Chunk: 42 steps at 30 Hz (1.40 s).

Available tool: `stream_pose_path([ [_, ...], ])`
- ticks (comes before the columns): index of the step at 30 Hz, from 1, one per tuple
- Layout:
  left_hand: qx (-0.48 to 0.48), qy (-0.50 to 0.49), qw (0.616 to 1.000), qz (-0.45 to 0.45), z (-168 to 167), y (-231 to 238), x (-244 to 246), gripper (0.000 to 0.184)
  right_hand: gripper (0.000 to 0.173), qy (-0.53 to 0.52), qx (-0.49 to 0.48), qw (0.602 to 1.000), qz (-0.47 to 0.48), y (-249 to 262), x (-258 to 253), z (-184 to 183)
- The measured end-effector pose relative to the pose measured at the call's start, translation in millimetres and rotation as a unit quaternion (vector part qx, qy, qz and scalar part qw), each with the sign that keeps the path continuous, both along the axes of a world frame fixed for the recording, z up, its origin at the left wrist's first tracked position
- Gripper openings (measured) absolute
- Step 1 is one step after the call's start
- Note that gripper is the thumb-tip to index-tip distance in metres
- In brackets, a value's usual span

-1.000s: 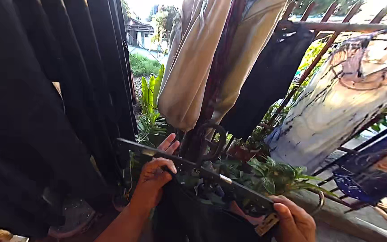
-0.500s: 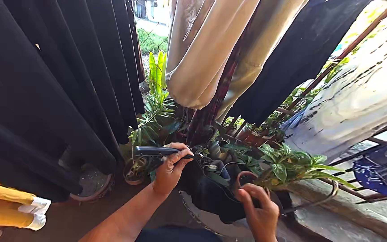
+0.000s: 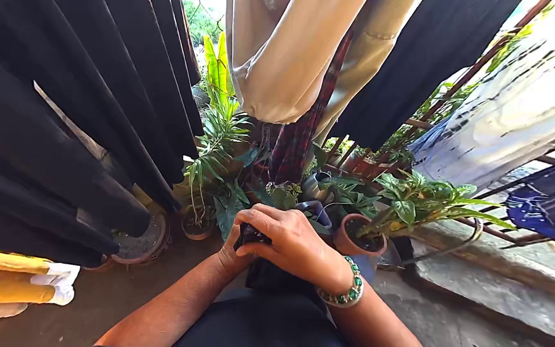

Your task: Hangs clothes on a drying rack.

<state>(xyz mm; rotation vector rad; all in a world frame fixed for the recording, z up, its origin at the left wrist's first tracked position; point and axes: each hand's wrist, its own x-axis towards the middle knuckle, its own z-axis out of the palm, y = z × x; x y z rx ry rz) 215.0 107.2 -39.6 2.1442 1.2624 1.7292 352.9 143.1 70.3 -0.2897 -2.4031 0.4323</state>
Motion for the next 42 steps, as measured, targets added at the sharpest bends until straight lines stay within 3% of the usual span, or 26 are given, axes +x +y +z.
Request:
stream_pose_path([
  [3, -0.013, 0.077, 0.996, 0.036, -5.6, -4.3, -11.3, 0.021, 0.034, 0.007, -0.076, 0.997, 0.007, 5.9, 0.0, -7.0],
  [5, -0.06, 0.083, 0.995, 0.008, -2.8, -12.8, -21.0, 0.016, 0.037, 0.043, -0.141, 0.989, -0.018, 15.4, 2.6, -19.3],
  [8, -0.125, 0.018, 0.99, -0.06, 6.3, -24.2, -40.8, 0.012, 0.035, 0.125, -0.23, 0.96, -0.098, 34.6, 7.2, -46.2],
  [10, -0.143, -0.033, 0.988, -0.043, 11.0, -36.3, -50.6, 0.011, 0.026, 0.167, -0.316, 0.926, -0.126, 39.5, 10.3, -60.5],
  [15, -0.211, -0.115, 0.971, -0.003, 11.6, -57.8, -67.0, 0.019, 0.027, 0.218, -0.443, 0.866, -0.079, 21.7, -1.8, -75.8],
  [19, -0.243, -0.228, 0.943, -0.019, 19.0, -63.1, -65.0, 0.022, 0.031, 0.204, -0.447, 0.87, -0.034, 5.5, -16.7, -77.8],
  [27, -0.239, -0.254, 0.937, -0.011, 28.8, -69.0, -67.2, 0.012, 0.028, 0.246, -0.41, 0.878, -0.018, -0.8, -27.7, -79.0],
  [34, -0.189, -0.176, 0.966, 0.011, 22.9, -66.9, -73.9, 0.012, 0.027, 0.248, -0.37, 0.895, -0.01, -1.2, -30.4, -78.0],
  [42, -0.227, -0.274, 0.932, -0.068, 27.6, -66.8, -74.9, 0.011, 0.028, 0.22, -0.381, 0.898, 0.013, -4.6, -31.5, -74.7],
])
